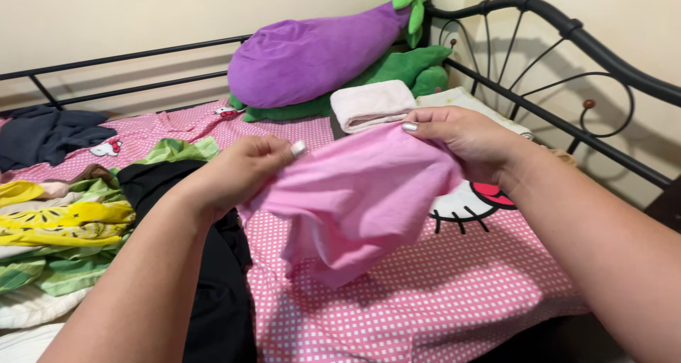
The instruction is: The person folds multiple clothing items on a bed, including pants, a towel, a pink top, a yellow bandana, a floral cloth, socks, and underwear. Each item is smoothed and folded by hand, then placed in a neat stack on the bed.
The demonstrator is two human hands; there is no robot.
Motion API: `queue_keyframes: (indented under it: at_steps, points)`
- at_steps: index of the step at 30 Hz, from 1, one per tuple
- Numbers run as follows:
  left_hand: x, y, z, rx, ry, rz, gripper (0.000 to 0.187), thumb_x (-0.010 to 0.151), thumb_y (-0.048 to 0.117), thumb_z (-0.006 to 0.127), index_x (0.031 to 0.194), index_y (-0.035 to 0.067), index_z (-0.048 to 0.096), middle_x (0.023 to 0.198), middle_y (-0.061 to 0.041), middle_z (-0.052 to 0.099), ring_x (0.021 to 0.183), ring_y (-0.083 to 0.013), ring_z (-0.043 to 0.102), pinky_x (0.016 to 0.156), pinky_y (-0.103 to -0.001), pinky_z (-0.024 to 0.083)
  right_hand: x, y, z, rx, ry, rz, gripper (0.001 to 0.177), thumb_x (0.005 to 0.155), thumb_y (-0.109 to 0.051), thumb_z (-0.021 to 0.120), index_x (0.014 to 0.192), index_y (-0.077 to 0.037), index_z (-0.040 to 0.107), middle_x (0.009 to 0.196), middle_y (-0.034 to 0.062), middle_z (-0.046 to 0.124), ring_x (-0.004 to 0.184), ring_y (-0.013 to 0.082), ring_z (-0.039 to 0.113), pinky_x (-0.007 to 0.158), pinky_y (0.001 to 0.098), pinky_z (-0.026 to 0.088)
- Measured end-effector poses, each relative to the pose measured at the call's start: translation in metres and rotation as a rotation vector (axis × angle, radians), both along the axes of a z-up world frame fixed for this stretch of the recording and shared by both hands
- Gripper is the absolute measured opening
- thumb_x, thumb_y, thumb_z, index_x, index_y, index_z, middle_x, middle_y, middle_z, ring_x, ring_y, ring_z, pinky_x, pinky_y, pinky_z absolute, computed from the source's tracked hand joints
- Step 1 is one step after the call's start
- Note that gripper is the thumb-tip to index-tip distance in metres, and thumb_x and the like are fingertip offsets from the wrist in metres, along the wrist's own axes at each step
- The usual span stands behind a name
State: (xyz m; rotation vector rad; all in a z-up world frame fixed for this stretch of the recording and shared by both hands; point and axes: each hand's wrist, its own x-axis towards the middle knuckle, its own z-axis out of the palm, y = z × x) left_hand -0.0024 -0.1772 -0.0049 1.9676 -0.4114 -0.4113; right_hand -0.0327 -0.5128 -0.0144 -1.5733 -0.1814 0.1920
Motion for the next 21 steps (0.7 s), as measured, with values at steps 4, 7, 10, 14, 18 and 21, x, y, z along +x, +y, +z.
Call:
queue_keyframes:
  at_steps: [4,7,10,14,18,21]
  points:
    - [0.006,-0.007,-0.016,0.086,-0.089,-0.500,0.016,0.093,0.020,0.078,0.096,0.005,0.074,0.087,0.003,0.068,0.081,-0.0039,0.060,0.073,-0.022,0.050,-0.008,-0.037,0.009,-0.240,0.048,-0.030,0.018,0.098,-0.019,0.065,0.102,-0.001,0.068,0.080,-0.0002,0.067,0.064,0.0074,0.061,0.055,0.0257,0.051]
    - [0.014,-0.004,-0.027,0.131,-0.053,-0.389,0.015,0.097,0.022,0.067,0.099,0.008,0.072,0.093,-0.001,0.071,0.089,-0.0087,0.065,0.085,-0.024,0.052,-0.012,-0.073,0.026,-0.537,0.126,0.176,0.024,0.090,-0.015,0.067,0.105,0.002,0.073,0.074,0.0048,0.069,0.055,0.0117,0.062,0.050,0.0274,0.054]
    - [0.024,0.006,-0.029,-0.285,0.275,-0.426,0.024,0.102,0.018,0.066,0.119,0.002,0.067,0.104,-0.009,0.066,0.091,-0.0197,0.062,0.079,-0.037,0.051,-0.013,-0.102,0.041,-0.550,0.188,0.184,0.032,0.086,-0.011,0.064,0.113,0.003,0.075,0.075,0.0098,0.074,0.057,0.0143,0.066,0.049,0.0296,0.054]
    - [0.031,0.011,-0.036,-0.923,0.197,-0.475,0.059,0.100,0.036,0.056,0.153,0.011,0.046,0.149,-0.017,0.056,0.136,-0.0305,0.053,0.115,-0.046,0.042,0.001,-0.117,0.029,-0.002,0.012,0.103,0.038,0.096,-0.011,0.058,0.129,0.007,0.063,0.104,0.0136,0.076,0.086,0.0164,0.073,0.079,0.0319,0.060]
    - [0.020,-0.011,-0.088,-1.183,0.412,0.013,0.085,0.094,0.063,0.041,0.153,0.002,0.041,0.154,-0.021,0.051,0.142,-0.0373,0.047,0.118,-0.050,0.035,0.038,-0.118,-0.020,0.236,0.127,0.019,0.043,0.096,-0.006,0.058,0.138,0.006,0.055,0.124,0.0163,0.069,0.107,0.0204,0.071,0.099,0.0367,0.057]
    - [-0.022,-0.012,-0.143,-1.282,0.741,-0.967,0.096,0.096,0.071,0.047,0.149,-0.007,0.035,0.154,-0.024,0.043,0.145,-0.0364,0.041,0.121,-0.048,0.031,0.044,-0.138,-0.059,0.275,0.244,-0.098,0.045,0.093,-0.006,0.054,0.137,0.003,0.054,0.128,0.0172,0.069,0.113,0.0228,0.071,0.101,0.0403,0.054]
